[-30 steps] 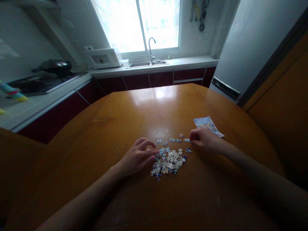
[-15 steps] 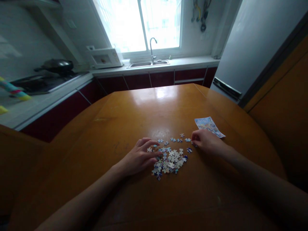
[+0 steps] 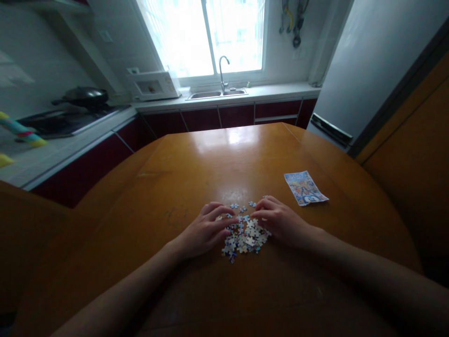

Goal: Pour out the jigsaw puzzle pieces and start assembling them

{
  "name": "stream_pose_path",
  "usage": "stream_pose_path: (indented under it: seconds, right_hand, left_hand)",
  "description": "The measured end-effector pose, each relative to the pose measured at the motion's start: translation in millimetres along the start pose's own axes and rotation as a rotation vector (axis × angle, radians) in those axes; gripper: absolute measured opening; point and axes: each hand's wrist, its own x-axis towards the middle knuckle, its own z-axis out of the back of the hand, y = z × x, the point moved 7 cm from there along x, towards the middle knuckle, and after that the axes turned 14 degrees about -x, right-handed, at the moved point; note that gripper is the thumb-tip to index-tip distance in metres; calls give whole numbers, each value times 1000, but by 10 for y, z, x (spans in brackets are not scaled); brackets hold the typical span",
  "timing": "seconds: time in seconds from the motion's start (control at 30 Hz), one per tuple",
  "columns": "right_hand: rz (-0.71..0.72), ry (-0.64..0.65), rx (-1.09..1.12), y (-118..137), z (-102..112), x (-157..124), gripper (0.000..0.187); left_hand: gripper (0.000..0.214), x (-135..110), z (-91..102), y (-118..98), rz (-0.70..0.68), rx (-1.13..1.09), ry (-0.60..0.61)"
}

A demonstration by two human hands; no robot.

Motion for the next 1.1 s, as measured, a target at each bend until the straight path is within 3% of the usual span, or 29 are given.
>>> stream_pose_path:
  seconds: [0.2, 0.4, 0.53, 0.73, 1.0, 1.1]
  right_hand:
    - [68, 42, -63, 120, -106, 22, 15]
    - [64, -24, -70, 83, -92, 39, 21]
    - [-71, -114, -39, -44, 25, 37, 21]
    - [-270, -116, -55, -274, 98, 19, 18]
    - [-305, -82, -5, -305, 59, 11, 17]
    - [-305, -86, -13, -308, 71, 13, 17]
  left_hand:
    - [36, 36, -89, -116, -32, 15, 17]
    - [17, 24, 98, 43, 47, -14, -190]
    - [14, -12, 200, 126, 81, -14, -262]
    - [13, -15, 114, 133, 60, -83, -88]
    - [10, -26, 198, 121, 99, -104, -75]
    - [13, -18, 247, 77, 142, -168, 28]
